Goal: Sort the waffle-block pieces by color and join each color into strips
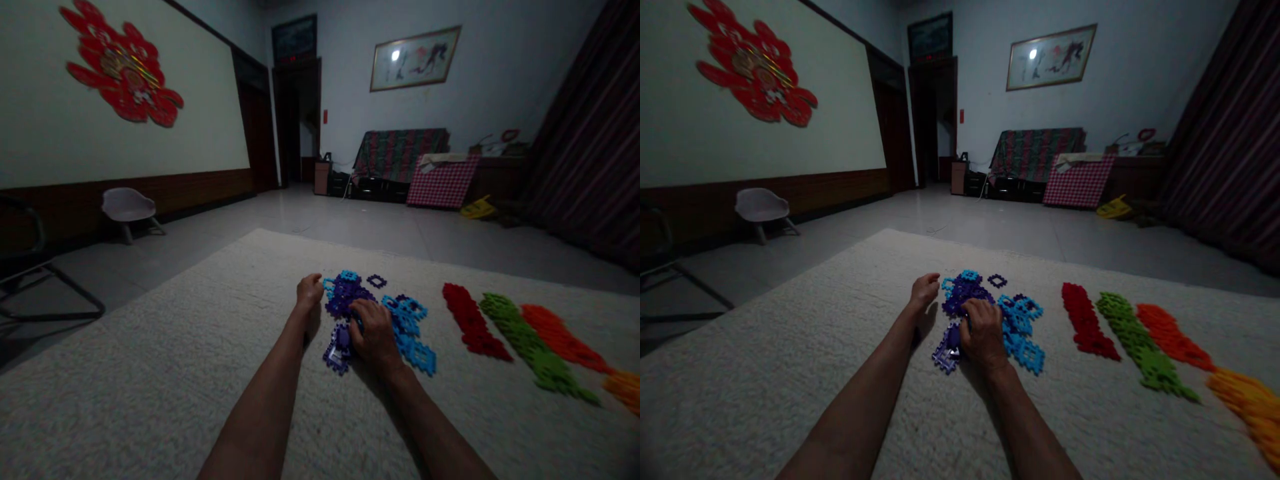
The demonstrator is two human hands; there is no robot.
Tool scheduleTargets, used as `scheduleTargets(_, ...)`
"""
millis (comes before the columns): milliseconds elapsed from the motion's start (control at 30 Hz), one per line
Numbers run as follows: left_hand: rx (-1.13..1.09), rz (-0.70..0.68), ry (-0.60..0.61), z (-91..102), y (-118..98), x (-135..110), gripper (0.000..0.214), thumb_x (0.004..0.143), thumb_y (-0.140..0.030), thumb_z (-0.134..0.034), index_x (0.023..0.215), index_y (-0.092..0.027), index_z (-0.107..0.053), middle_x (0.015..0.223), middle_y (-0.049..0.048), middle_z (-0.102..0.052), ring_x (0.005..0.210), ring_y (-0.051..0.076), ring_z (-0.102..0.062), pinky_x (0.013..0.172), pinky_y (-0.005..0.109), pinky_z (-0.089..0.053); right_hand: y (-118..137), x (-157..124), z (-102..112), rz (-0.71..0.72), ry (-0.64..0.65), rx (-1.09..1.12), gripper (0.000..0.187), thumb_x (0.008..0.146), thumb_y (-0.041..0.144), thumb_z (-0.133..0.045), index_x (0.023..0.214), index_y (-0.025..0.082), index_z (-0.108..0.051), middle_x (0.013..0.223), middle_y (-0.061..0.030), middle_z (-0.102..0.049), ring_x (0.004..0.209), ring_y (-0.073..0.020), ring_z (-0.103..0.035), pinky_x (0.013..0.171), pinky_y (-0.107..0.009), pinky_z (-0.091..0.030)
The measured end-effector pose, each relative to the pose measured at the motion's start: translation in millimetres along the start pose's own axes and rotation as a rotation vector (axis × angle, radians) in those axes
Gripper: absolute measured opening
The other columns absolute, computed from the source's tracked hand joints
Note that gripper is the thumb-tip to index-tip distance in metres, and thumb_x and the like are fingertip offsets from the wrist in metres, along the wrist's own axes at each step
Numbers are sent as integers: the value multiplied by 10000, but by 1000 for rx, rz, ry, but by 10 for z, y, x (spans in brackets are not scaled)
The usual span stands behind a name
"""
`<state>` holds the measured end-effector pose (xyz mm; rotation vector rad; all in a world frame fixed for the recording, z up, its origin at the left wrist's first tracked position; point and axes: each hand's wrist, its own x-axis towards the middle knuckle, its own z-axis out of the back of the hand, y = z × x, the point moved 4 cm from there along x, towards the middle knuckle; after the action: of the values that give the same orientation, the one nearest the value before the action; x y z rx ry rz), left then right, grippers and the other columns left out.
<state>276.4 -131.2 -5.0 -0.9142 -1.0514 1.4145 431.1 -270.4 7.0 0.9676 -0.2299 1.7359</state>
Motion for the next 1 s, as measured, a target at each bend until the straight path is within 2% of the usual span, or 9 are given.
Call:
scheduleTargets(100,170,-82,3,-213,-75,68,417,797,-171,-570,1200,-192,-679,1299,126,-657,1294,256,-535,1085,328,-390,-25,-29,-33,-38,26,-28,253,846,160,-493,1061,199,-621,1147,-99,-671,1102,-268,-566,971,-446,-354)
scheduleTargets(233,492,-161,37,-469,-162,181,463,930,-292,-415,1351,-176,-568,1373,150,-602,1319,242,-515,1089,335,-370,-74,-73,-78,-73,53,-20,230,867,158,-476,1035,194,-628,1148,-103,-679,1104,-266,-585,974,-459,-362)
scheduleTargets(300,519,-179,68,-580,-199,238,475,955,-358,-377,1347,-172,-569,1364,166,-606,1299,255,-532,1072,356,-382,-101,-94,-95,-63,53,-8,220,873,158,-472,1021,204,-628,1138,-92,-685,1095,-256,-597,973,-453,-368)
scheduleTargets(400,514,-215,117,-717,-242,289,449,947,-413,-411,1276,-199,-628,1313,162,-643,1250,268,-570,1048,370,-396,-147,-103,-96,-41,19,11,227,872,145,-464,1021,215,-620,1094,-74,-696,1061,-240,-617,950,-432,-394)
scheduleTargets(600,510,-350,230,-850,-278,265,366,887,-317,-520,1198,-251,-700,1246,104,-698,1186,254,-619,1010,324,-428,-260,-35,110,-55,-214,-22,257,896,157,-428,1067,208,-613,1043,-86,-701,1026,-236,-629,918,-406,-446)
scheduleTargets(700,475,-340,281,-901,-305,216,384,882,-290,-511,1210,-246,-705,1229,84,-710,1147,229,-644,986,288,-450,-443,-76,276,-130,-256,-87,239,897,194,-439,1048,202,-624,1037,-97,-699,1004,-252,-627,908,-428,-463)
scheduleTargets(833,475,-376,329,-1026,-416,106,389,880,-266,-502,1206,-231,-712,1259,73,-697,1171,206,-629,1009,259,-438,-833,-305,514,-246,-232,-126,263,880,306,-486,1073,193,-624,1097,-121,-676,1051,-279,-609,954,-482,-471)
scheduleTargets(933,467,-402,343,-1071,-506,70,385,888,-250,-483,1189,-231,-721,1247,52,-705,1167,184,-626,1011,226,-427,-1102,-498,620,-360,-170,-38,341,860,428,-510,1082,194,-620,1152,-142,-650,1029,-275,-622,905,-463,-519)
scheduleTargets(1000,471,-401,321,-1022,-534,94,406,909,-231,-433,1208,-215,-708,1249,57,-703,1157,180,-627,1000,224,-430,-1222,-576,639,-476,-143,27,419,854,500,-494,1102,187,-620,1175,-153,-638,981,-262,-644,863,-442,-545)
